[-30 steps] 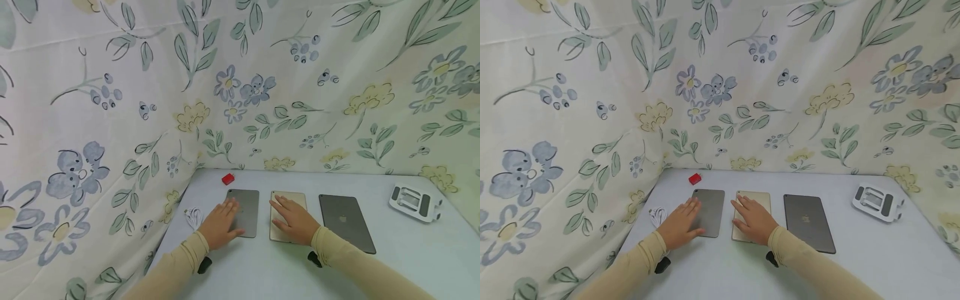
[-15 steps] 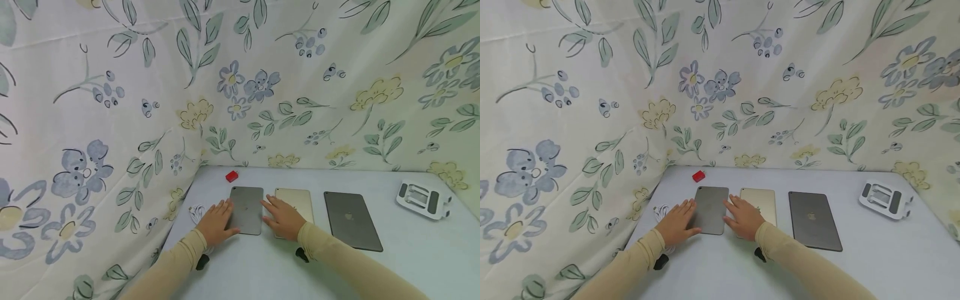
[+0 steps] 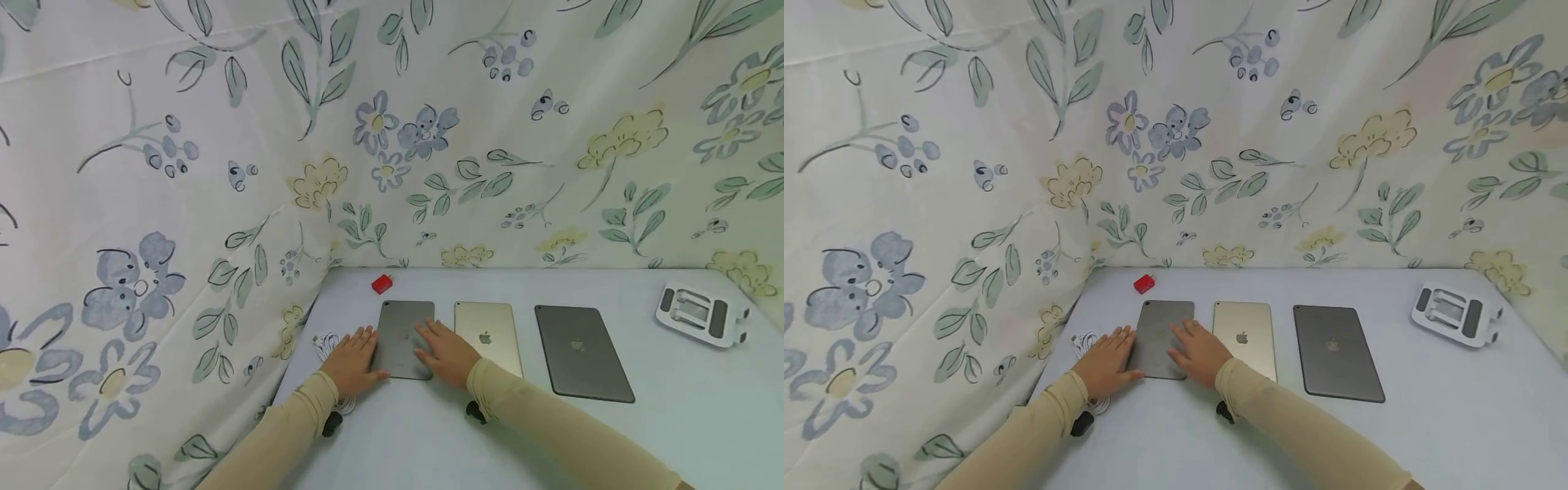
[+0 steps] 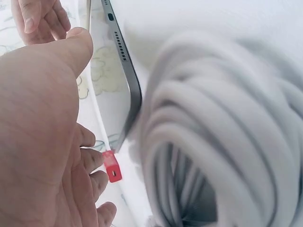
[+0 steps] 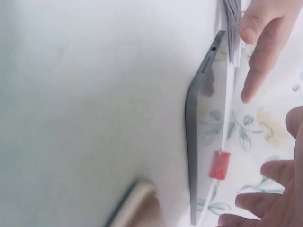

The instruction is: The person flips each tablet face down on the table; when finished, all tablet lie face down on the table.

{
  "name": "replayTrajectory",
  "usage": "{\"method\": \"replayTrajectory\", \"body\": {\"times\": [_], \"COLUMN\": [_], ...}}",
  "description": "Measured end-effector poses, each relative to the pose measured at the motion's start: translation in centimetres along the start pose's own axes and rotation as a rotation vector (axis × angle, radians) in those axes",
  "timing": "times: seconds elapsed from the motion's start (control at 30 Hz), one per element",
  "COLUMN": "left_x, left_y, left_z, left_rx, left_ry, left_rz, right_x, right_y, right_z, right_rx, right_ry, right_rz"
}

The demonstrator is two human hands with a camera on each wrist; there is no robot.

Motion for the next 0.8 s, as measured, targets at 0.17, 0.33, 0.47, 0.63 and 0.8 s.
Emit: {"method": "replayTrajectory", "body": {"times": [0.17, 0.33, 0.47, 0.63, 0.8], "left_x": [0.1, 0.2, 0.2, 0.4, 0.5], "left_y": [0.6, 1.1, 1.5, 1.9, 2.5], "left_z": [0.4, 0.8, 1.0, 1.3, 1.3], "left_rx": [-0.014, -0.022, -0.029, -0.044, -0.044], "left_ry": [-0.007, -0.014, -0.013, -0.017, -0.013], "left_rz": [0.007, 0.013, 0.015, 0.013, 0.013], "right_x": [0.4, 0.7, 0.8, 0.9, 0.9], "right_y": [0.8, 1.5, 1.8, 2.1, 2.5], "right_z": [-0.3, -0.8, -0.9, -0.8, -0.5], "right_rx": [0.0, 0.007, 0.01, 0.036, 0.055], "right_ry": [0.012, 0.021, 0.034, 0.069, 0.096], "right_rz": [0.006, -0.001, -0.003, 0.025, 0.057]}}
Point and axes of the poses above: each hand's wrist, its own x-axis towards the middle knuckle, its own y-axis out of the palm, z = x × y, the point moved 8 cm from there along x, towards the middle knuckle, and after that the axes turned 6 degrees about x, right-handed, at the moved point
